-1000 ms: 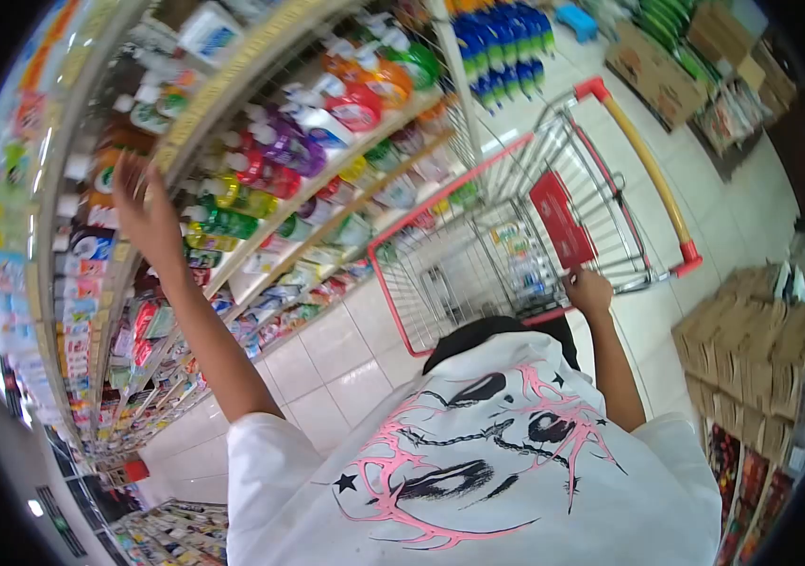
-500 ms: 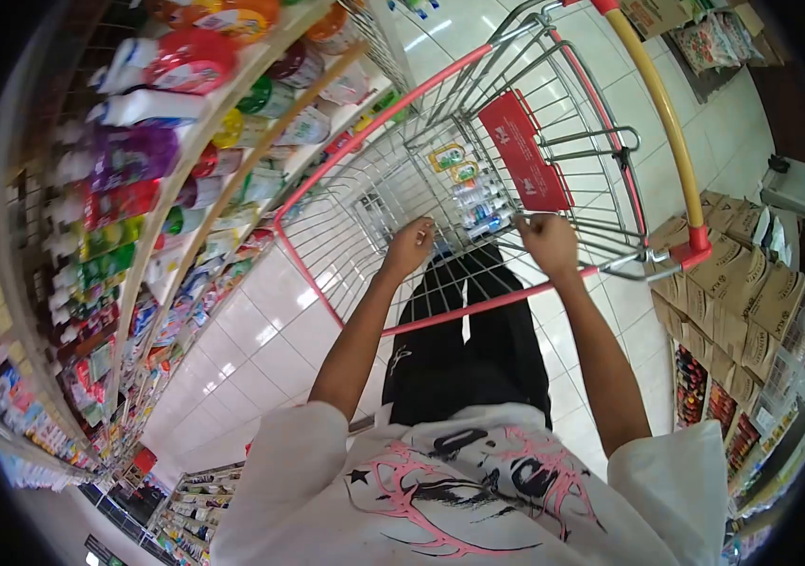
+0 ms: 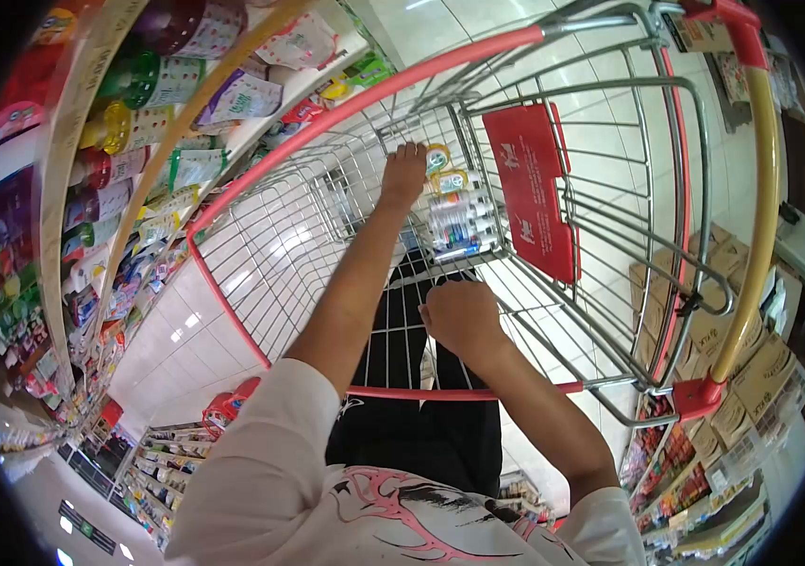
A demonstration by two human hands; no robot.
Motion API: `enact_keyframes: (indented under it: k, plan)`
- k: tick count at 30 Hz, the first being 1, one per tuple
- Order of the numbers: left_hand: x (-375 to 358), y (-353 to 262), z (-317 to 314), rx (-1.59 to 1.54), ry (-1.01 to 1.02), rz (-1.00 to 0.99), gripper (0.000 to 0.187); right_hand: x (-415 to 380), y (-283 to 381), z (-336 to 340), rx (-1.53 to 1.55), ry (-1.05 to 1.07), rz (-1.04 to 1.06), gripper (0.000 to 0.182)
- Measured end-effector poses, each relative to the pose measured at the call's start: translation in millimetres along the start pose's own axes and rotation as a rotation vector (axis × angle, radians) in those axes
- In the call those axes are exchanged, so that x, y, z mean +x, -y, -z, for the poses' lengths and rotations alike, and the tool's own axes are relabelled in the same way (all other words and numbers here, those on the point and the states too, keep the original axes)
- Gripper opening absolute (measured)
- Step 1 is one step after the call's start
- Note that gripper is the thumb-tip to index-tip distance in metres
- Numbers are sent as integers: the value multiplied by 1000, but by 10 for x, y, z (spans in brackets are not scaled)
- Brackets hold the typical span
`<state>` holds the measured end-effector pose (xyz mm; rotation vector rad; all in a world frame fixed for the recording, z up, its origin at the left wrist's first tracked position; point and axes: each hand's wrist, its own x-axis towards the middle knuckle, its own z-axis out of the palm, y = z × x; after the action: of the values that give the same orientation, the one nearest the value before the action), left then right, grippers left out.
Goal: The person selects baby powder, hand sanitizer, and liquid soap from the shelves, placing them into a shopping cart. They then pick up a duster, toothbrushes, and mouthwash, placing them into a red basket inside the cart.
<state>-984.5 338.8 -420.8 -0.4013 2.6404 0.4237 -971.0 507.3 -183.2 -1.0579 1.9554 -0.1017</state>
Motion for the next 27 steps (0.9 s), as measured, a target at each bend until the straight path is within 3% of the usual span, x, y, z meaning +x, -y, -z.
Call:
enact_keyframes:
  k: [1,3,5,7,8,9,10,11,12,13,17,20,23,25,27]
  plan:
    - [-68,38,-171,11,-17,15,55,-7,8,20,-8,-13,20,30]
    - [-271,109,-353,-219,-129,265,46,-18,36,40,-22,-94,64,31]
    - [-430,195,-166,-466,156,327,35,13,-25,-7,-5,-143,128,29]
    - [-879,219,120,-1164,221,449,37,44,-38,4,122,-293,194,25]
    - [-1200,69,581,-1365,194,416,40,96,-15,118,155,-188,181,33]
    - [-1430,80,814,-1369,277,326,41,180,-37,134,125,-237,225,33]
    - [-1744,-93,1163,-1449,105,300,41,239,-74,73,497,-434,261,37]
    - [-1996,-50,1270,-1495,262,166,42,229,-52,148,882,-594,329,42]
    - [-2318,-351,1755,-1613,105,253,38,146,16,315,1044,-566,320,46]
    - [-2496,-272,1708,-1521,160,179,32,74,106,446,1203,-507,319,50]
    - [-3282,-754,2692,-1504,-123,107,29,-268,539,939,1057,-152,473,48]
    - [-3628,-724,2883,-1579,-316,82,41,-669,1073,1438,989,-92,624,51]
    - [-3917,-499,3028,-1678,-490,26,48,-841,1555,1739,866,-168,739,56]
    - [-4097,-303,3255,-1734,-544,-17,52,-1033,1989,1996,821,-198,672,52]
    - [-4338,-56,3659,-1737,-716,-206,49,-1088,2457,2251,807,-287,827,47]
